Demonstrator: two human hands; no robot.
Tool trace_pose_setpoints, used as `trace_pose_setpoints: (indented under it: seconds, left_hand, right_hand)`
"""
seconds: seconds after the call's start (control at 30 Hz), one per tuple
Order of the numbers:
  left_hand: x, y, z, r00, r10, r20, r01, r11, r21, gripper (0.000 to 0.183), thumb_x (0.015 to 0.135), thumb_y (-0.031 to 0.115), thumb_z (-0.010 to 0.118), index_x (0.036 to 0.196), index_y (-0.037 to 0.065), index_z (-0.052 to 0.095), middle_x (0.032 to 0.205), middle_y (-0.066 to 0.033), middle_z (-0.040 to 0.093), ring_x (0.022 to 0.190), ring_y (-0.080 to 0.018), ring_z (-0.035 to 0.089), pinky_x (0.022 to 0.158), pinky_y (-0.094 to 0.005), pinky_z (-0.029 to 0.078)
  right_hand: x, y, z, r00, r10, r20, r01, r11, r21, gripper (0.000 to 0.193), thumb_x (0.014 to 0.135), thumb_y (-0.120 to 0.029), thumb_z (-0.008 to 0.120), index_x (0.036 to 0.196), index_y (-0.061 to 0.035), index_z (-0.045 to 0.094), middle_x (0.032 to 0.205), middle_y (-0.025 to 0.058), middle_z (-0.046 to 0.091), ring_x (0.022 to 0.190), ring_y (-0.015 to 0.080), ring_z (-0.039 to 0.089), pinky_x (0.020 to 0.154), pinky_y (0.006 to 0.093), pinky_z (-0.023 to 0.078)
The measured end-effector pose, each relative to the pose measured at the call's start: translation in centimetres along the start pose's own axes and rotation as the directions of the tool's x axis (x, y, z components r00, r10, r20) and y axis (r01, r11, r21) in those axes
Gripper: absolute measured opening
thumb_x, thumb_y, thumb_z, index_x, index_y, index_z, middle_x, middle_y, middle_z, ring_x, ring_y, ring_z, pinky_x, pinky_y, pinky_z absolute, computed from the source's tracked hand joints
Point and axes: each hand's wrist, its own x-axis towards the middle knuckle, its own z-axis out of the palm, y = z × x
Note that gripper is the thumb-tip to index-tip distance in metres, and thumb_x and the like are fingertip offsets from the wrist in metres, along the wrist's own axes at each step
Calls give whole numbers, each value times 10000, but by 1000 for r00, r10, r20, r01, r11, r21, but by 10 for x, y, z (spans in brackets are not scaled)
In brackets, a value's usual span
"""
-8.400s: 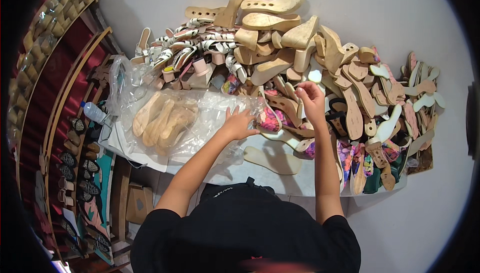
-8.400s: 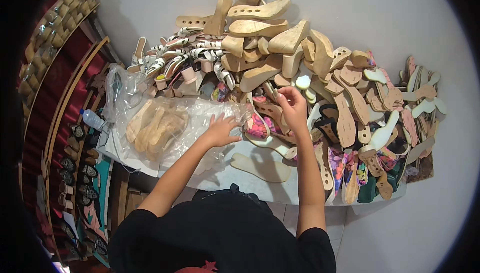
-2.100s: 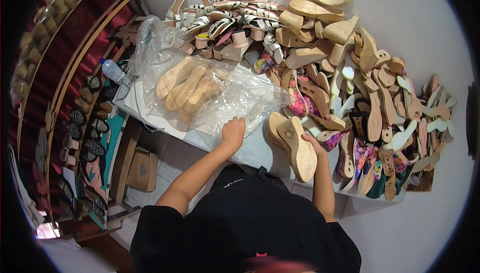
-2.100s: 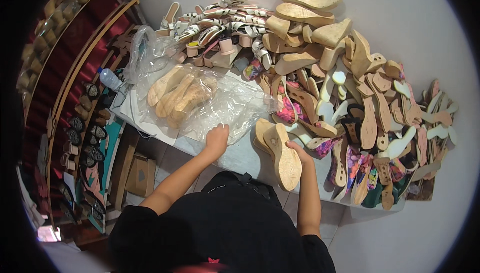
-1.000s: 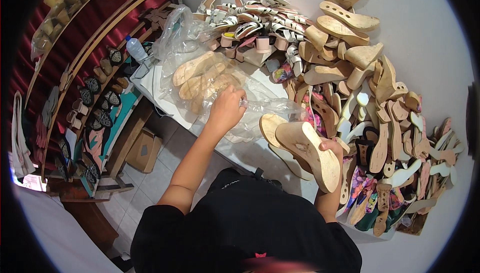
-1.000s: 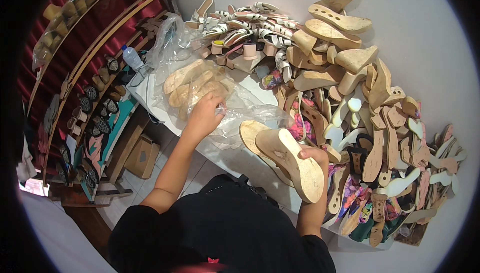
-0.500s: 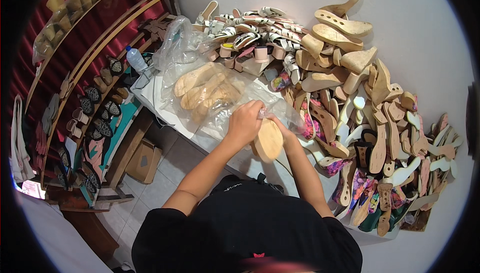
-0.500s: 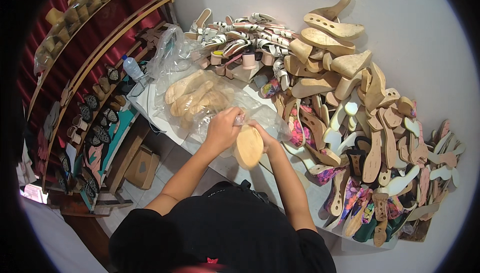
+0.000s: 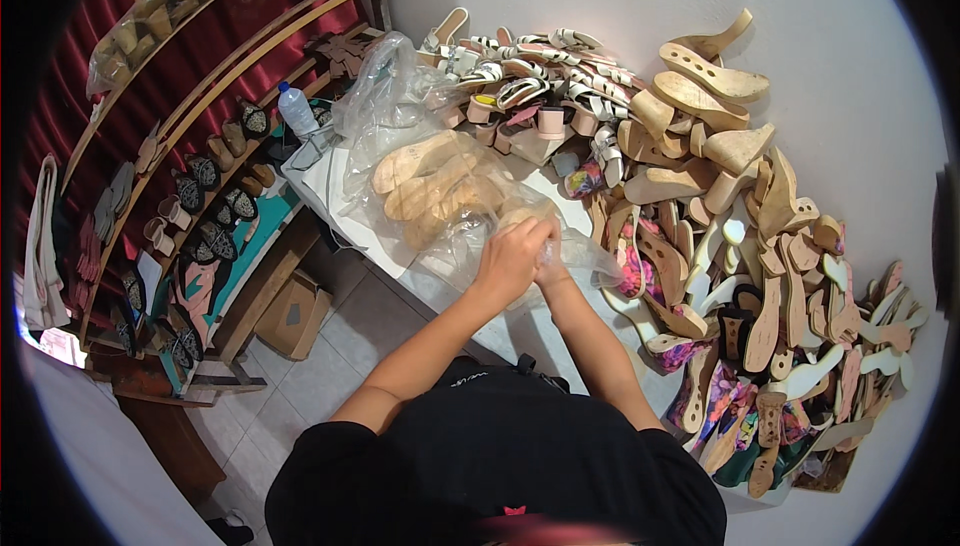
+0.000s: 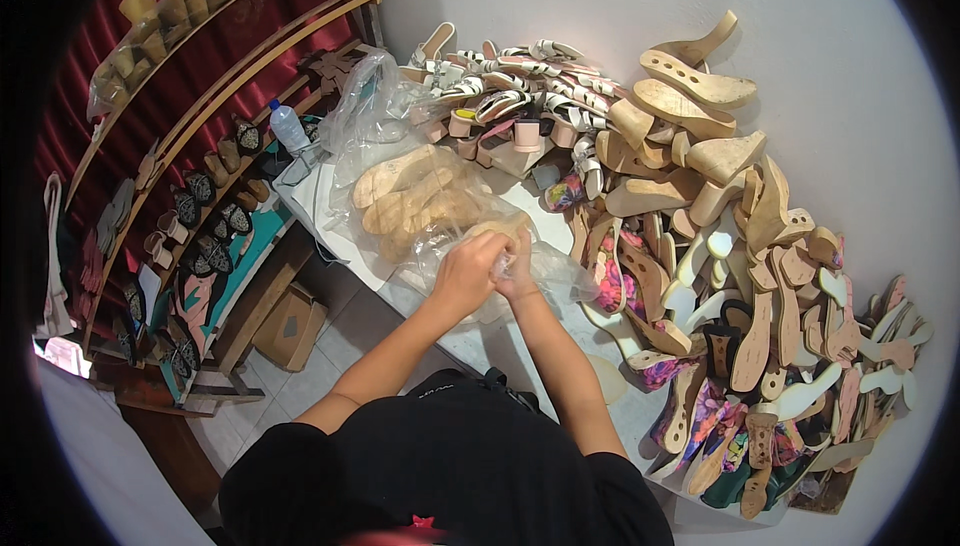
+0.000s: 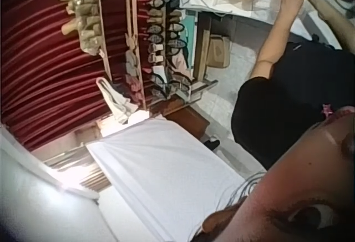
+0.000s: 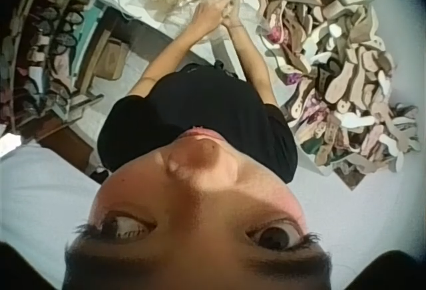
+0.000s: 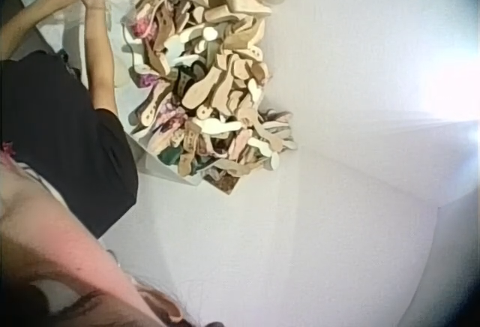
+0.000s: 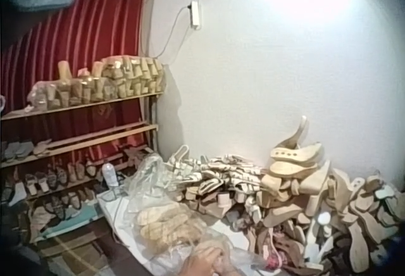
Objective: Organizing and bagging wooden shoe lasts for storage or production.
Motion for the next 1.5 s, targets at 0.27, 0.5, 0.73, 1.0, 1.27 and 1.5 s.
trace_pose_setpoints:
  seconds: [0.27,0.5,0.73,1.0,1.27,1.5]
  left_hand:
    - [-17,9,1,984,-102,148,120,986,-119,381,626,-73,539,967,96,531,915,-98,496,825,-301,543,669,-390,439]
    - [-60,-1,-20,937,-348,-7,338,905,260,702,563,92,708,1192,95,397,1182,-129,348,1096,-323,346,900,-427,281]
    - [-99,-23,-27,809,-578,-110,575,738,352,663,613,127,710,1185,90,377,1192,-159,381,1082,-348,398,862,-444,332]
    - [-82,-22,-49,877,-467,109,468,884,24,191,779,71,520,950,17,456,860,-208,565,818,-394,541,694,-441,424]
    - [-61,-4,-37,893,-435,118,446,889,-102,226,774,122,564,918,-14,456,817,-232,548,770,-404,541,644,-422,418]
    - [-59,-9,-30,951,-310,20,309,937,-164,254,697,4,567,927,-12,459,811,-193,529,699,-351,532,619,-370,426]
  right_hand:
    - [9,55,-10,986,-56,157,45,996,72,730,802,-629,273,1135,-15,483,1087,169,540,1015,311,524,893,435,406]
    - [33,61,-7,969,-170,180,158,984,82,731,837,-563,181,1132,42,465,1087,205,538,1005,329,534,911,408,408]
    - [50,62,-14,948,-303,98,305,952,2,720,815,-590,251,1166,6,448,1088,195,546,999,332,541,880,451,425]
    - [57,54,-11,974,-181,139,159,975,152,763,810,-593,255,1142,63,457,1094,222,537,984,361,541,883,443,425]
    - [49,62,-8,991,-120,50,114,986,121,677,833,-544,312,1154,33,462,1091,184,547,1012,313,537,876,432,427]
    - [57,61,5,988,-147,50,143,987,69,663,831,-540,329,1144,27,470,1075,178,554,997,307,540,863,425,430]
